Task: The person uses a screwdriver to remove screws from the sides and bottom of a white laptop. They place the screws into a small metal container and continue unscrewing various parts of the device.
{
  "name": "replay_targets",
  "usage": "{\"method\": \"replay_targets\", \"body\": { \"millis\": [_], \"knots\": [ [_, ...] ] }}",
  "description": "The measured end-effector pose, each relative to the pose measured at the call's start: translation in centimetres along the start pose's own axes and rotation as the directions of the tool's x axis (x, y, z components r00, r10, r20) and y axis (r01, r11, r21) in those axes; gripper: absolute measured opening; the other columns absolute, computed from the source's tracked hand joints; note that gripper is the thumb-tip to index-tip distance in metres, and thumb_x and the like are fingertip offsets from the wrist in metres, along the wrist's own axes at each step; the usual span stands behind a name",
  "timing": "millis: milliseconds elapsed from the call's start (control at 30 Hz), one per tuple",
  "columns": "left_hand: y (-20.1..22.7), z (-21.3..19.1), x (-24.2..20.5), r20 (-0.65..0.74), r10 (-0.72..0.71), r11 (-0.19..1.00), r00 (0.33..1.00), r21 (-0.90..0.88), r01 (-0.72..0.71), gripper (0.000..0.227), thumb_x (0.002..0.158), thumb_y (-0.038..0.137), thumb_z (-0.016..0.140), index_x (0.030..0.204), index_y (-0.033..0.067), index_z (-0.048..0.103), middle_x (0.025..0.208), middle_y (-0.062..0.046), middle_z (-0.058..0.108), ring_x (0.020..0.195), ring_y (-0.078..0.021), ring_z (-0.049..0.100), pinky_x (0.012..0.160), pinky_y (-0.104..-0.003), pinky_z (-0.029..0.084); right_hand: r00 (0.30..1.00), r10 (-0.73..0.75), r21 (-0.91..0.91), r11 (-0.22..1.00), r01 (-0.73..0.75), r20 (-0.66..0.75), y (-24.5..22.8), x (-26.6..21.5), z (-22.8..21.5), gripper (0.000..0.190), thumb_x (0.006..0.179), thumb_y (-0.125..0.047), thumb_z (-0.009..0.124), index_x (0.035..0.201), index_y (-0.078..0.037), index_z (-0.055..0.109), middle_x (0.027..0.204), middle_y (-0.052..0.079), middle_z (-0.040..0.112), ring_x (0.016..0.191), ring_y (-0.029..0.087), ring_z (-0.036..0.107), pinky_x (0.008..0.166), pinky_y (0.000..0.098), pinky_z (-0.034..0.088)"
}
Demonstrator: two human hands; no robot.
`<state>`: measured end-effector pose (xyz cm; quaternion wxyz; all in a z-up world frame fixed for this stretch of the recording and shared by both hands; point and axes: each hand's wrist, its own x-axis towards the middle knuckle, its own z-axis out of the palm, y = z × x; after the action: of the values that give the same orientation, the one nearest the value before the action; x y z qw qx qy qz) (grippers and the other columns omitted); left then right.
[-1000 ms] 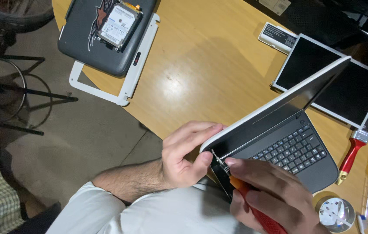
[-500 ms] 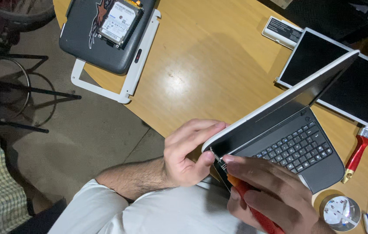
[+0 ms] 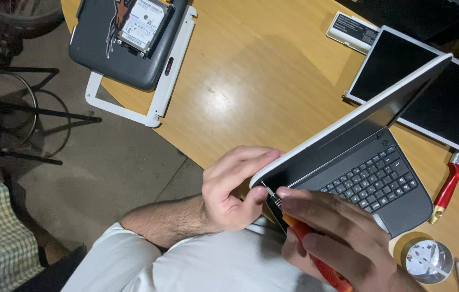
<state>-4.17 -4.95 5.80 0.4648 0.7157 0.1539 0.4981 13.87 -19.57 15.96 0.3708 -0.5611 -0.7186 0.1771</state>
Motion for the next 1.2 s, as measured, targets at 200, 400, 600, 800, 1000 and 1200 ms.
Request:
{"method": "replay_targets", "body": {
  "millis": [200, 400, 600, 800, 1000, 1200],
  "knots": [
    [0.1, -0.3, -0.1, 0.007, 0.005, 0.998, 1.0, 0.064, -0.005, 0.038, 0.126, 0.024, 0.061, 0.147, -0.0028, 0.079, 0.137, -0.025, 0.086, 0.114, -0.0353, 0.091, 0.101, -0.041, 0.078, 0.885, 0.397, 0.815, 0.413, -0.408, 0.242, 0.0, -1.9, 0.7, 0.065, 0.11, 0.011, 0.075, 0.174, -0.001, 0.066, 0.08, 0.017, 0.07, 0.056, 0.02, 0.059, 0.067, 0.029, 0.057],
    [-0.3, -0.3, -0.1, 0.001, 0.061, 0.99, 0.998, 0.129, -0.061, 0.041, 0.129, 0.029, 0.06, 0.146, -0.0025, 0.079, 0.133, -0.023, 0.087, 0.109, -0.0333, 0.092, 0.095, -0.041, 0.077, 0.989, 0.056, -0.356, 0.929, -0.101, -0.136, -1.5, -1.8, 1.2, 0.019, 0.108, -0.018, 0.086, 0.114, -0.014, 0.069, 0.128, 0.01, 0.089, 0.092, 0.028, 0.082, 0.079, 0.0395, 0.066],
    [0.1, -0.3, -0.2, 0.008, 0.077, 0.985, 0.997, 0.154, -0.077, 0.042, 0.13, 0.031, 0.059, 0.148, -0.0015, 0.079, 0.132, -0.023, 0.087, 0.108, -0.0324, 0.093, 0.093, -0.04, 0.077, 0.945, 0.129, -0.43, 0.866, -0.255, -0.302, -3.4, -2.6, 2.9, 0.013, 0.103, -0.015, 0.091, 0.11, -0.02, 0.082, 0.112, -0.002, 0.09, 0.081, 0.022, 0.077, 0.074, 0.0357, 0.061],
    [0.1, -0.2, 0.1, -0.018, 0.114, 0.972, 0.993, 0.209, -0.107, 0.038, 0.127, 0.025, 0.061, 0.142, -0.0023, 0.081, 0.127, -0.024, 0.089, 0.101, -0.032, 0.093, 0.087, -0.039, 0.077, 0.936, 0.255, -0.546, 0.762, -0.349, -0.243, -5.9, -2.0, 1.8, 0.024, 0.103, -0.03, 0.102, 0.115, -0.013, 0.09, 0.094, 0.01, 0.085, 0.074, 0.031, 0.077, 0.07, 0.0437, 0.061],
    [0.4, -0.4, 0.2, -0.01, 0.119, 0.955, 0.993, 0.275, -0.111, 0.033, 0.12, 0.019, 0.064, 0.138, -0.0013, 0.083, 0.125, -0.02, 0.09, 0.098, -0.0297, 0.093, 0.084, -0.038, 0.077, 0.88, 0.33, -0.427, 0.78, -0.458, -0.341, -7.9, 0.1, 2.4, 0.02, 0.102, -0.008, 0.095, 0.107, -0.006, 0.076, 0.087, 0.01, 0.08, 0.065, 0.035, 0.068, 0.064, 0.0455, 0.054],
    [0.8, 0.1, 0.6, -0.044, 0.115, 0.951, 0.992, 0.292, -0.097, 0.035, 0.122, 0.021, 0.061, 0.133, -0.0035, 0.084, 0.121, -0.021, 0.09, 0.095, -0.0302, 0.092, 0.083, -0.037, 0.075, 0.923, 0.308, -0.638, 0.668, -0.383, -0.232, -6.8, -1.3, 1.5, 0.047, 0.121, -0.05, 0.058, 0.128, -0.013, 0.086, 0.085, 0.002, 0.081, 0.063, 0.027, 0.071, 0.063, 0.0411, 0.054]
  ]
}}
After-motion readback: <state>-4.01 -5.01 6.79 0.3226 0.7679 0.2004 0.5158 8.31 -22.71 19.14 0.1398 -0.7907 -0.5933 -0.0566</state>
